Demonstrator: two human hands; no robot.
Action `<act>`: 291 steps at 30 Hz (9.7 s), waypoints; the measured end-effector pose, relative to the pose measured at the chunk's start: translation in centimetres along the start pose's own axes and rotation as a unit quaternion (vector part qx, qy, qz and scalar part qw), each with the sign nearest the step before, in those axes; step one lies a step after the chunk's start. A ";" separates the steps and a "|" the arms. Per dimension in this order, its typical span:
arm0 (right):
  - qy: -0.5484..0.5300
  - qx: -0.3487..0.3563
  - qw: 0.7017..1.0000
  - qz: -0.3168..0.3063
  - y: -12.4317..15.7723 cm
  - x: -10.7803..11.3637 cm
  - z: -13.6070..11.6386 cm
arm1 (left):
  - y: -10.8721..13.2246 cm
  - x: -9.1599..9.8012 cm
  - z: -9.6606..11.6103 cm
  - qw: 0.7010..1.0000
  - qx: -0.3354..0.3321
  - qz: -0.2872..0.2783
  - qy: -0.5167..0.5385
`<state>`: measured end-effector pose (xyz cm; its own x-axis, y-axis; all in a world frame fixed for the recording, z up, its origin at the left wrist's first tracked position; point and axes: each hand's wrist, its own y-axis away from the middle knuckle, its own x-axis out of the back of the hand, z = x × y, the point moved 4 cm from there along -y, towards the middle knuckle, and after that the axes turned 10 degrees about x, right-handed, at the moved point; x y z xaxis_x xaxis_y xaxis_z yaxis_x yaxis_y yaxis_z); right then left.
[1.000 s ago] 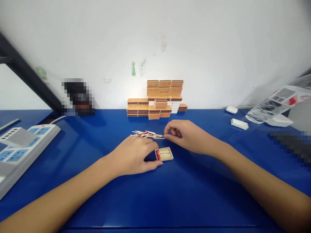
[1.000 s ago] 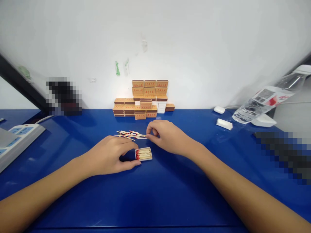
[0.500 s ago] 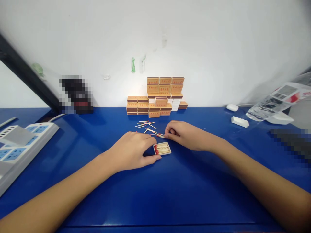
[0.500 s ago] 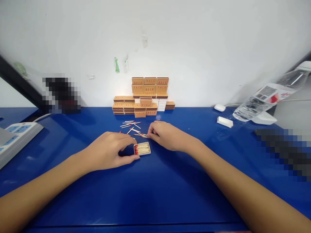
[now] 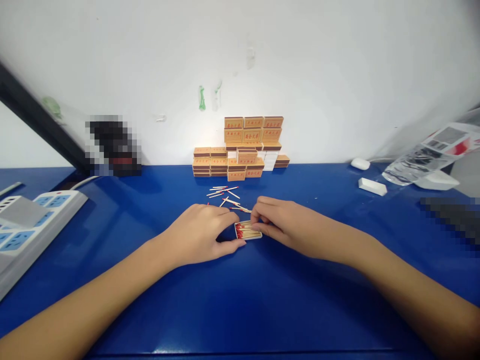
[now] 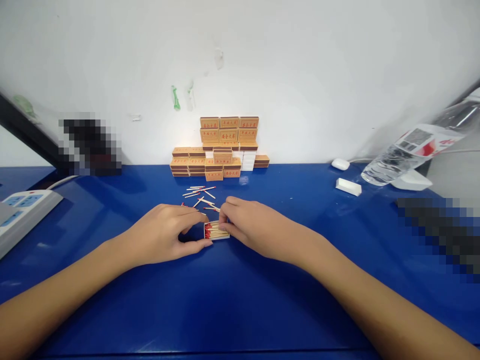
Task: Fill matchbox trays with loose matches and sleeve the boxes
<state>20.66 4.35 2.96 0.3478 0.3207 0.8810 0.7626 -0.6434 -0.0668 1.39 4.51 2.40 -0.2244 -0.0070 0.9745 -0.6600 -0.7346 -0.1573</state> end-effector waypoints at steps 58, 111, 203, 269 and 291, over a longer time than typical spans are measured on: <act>-0.022 -0.019 0.998 0.050 -0.4 0.1 0.4 | -0.1 0.0 0.1 1.000 0.007 -0.009 -0.005; 0.000 -0.022 0.996 0.085 -0.2 0.7 0.9 | -0.1 0.1 0.3 1.000 0.003 -0.011 -0.011; -0.379 -0.151 0.884 0.230 -0.3 0.8 1.0 | 0.0 1.9 -1.5 0.971 0.051 0.218 0.081; -0.298 -0.066 0.925 0.226 0.6 1.9 3.1 | -1.5 1.3 -4.2 0.877 0.176 0.019 0.447; -0.450 -0.122 0.842 0.271 0.1 -0.1 2.1 | -1.3 0.8 -2.8 0.828 0.185 0.008 0.529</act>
<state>21.87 5.74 1.88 0.9650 0.2602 0.0341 0.2623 -0.9533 -0.1496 0.08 7.33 2.93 -0.8626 0.4366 0.2555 -0.4306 -0.8988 0.0822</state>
